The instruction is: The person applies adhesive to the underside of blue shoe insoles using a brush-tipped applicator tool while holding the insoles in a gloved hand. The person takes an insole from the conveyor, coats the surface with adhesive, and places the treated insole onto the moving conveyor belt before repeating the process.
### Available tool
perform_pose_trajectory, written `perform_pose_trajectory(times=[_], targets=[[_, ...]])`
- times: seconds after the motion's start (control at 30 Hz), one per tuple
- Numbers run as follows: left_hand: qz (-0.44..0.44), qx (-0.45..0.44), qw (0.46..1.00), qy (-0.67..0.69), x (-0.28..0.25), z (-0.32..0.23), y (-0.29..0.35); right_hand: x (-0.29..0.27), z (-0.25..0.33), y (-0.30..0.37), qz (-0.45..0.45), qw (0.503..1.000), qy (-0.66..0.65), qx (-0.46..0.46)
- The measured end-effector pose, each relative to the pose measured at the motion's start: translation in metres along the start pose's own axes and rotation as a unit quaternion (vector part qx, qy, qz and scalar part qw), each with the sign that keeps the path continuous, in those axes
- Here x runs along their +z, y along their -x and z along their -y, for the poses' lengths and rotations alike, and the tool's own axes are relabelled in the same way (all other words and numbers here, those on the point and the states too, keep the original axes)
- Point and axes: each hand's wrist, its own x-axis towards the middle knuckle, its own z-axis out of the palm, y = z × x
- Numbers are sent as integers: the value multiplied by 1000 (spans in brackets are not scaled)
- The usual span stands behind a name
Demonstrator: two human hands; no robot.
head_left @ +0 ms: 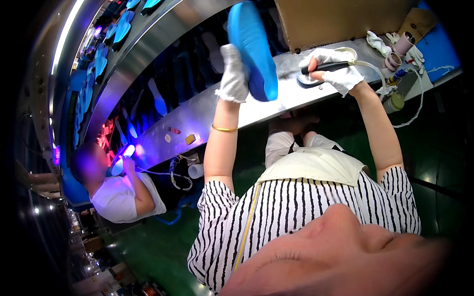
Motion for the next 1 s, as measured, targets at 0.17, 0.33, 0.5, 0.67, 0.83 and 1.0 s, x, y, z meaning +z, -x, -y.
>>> perform_pose_trajectory(times=[0.17,0.33,0.5,0.67,0.83,1.0], targets=[[58,-95,941,320,-63,24,22,16,5,8,-36,998,32,-36],[96,-141,877,449,-21,76,50,24,-19,12,-114,993,27,-16],[42,-144,922,357,37,97,52,23,-33,0,-209,970,63,-109],[-51,-120,926,355,38,112,48,57,-2,18,-88,962,206,-156],[-51,-64,962,262,15,124,43,49,-10,15,-131,929,271,-214],[-170,-60,952,246,25,103,36,66,1,28,-56,951,233,-197]])
